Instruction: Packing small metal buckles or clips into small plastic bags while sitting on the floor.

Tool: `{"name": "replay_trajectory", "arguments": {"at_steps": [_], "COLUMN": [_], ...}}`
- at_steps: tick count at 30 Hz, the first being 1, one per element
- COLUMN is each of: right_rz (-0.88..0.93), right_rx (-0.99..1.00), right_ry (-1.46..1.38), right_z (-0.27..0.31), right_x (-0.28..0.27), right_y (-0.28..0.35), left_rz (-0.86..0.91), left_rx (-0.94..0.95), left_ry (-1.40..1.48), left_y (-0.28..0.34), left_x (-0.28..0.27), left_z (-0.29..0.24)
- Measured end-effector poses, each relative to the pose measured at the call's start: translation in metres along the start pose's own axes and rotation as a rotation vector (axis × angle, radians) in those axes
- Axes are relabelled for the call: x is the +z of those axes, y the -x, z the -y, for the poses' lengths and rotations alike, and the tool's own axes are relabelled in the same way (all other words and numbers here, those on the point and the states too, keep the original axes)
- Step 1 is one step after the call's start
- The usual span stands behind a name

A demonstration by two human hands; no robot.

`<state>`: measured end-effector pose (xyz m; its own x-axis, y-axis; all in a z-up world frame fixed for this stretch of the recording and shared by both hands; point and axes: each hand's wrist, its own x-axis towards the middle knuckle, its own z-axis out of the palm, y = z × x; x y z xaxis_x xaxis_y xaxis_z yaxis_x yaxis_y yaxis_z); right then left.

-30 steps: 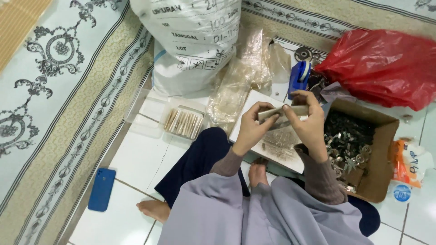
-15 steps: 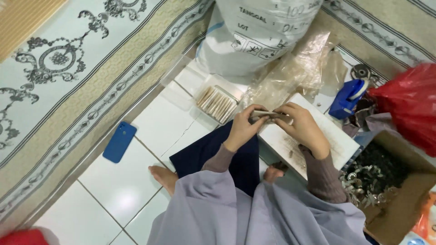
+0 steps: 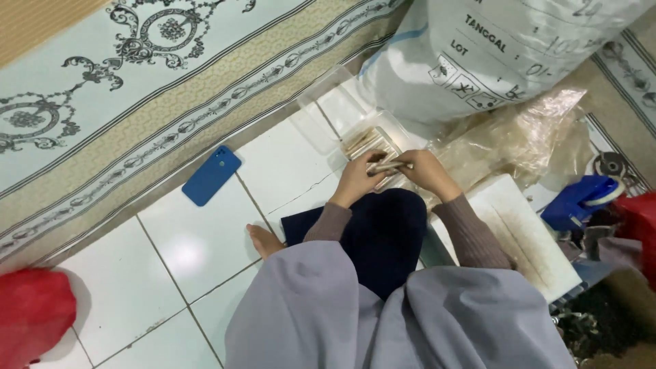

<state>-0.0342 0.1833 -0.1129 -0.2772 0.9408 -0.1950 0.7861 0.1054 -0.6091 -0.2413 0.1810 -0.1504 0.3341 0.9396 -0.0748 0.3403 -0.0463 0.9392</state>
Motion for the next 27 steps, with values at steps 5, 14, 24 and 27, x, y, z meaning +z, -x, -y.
{"name": "replay_trajectory", "arguments": {"at_steps": [5,14,24,27], "right_rz": [-0.088,-0.208,-0.272,-0.194], "right_rx": [0.049,0.090,-0.005,-0.064], "right_ry": [0.019,-0.111,0.009,-0.010], "right_z": [-0.049,-0.111,-0.088,-0.081], "right_x": [0.016,0.051,0.073,0.091], "right_y": [-0.051,-0.123,-0.148,-0.156], "left_rz": [0.022,-0.082,-0.134,-0.212], "left_rx": [-0.136,-0.236,-0.123,-0.064], "left_ry": [-0.175,-0.701,-0.933,-0.986], "left_y": [-0.039,-0.084,-0.074,-0.065], "left_x": [0.004,0.048,0.085,0.096], "left_z": [0.077,0.114,0.132,0.140]}}
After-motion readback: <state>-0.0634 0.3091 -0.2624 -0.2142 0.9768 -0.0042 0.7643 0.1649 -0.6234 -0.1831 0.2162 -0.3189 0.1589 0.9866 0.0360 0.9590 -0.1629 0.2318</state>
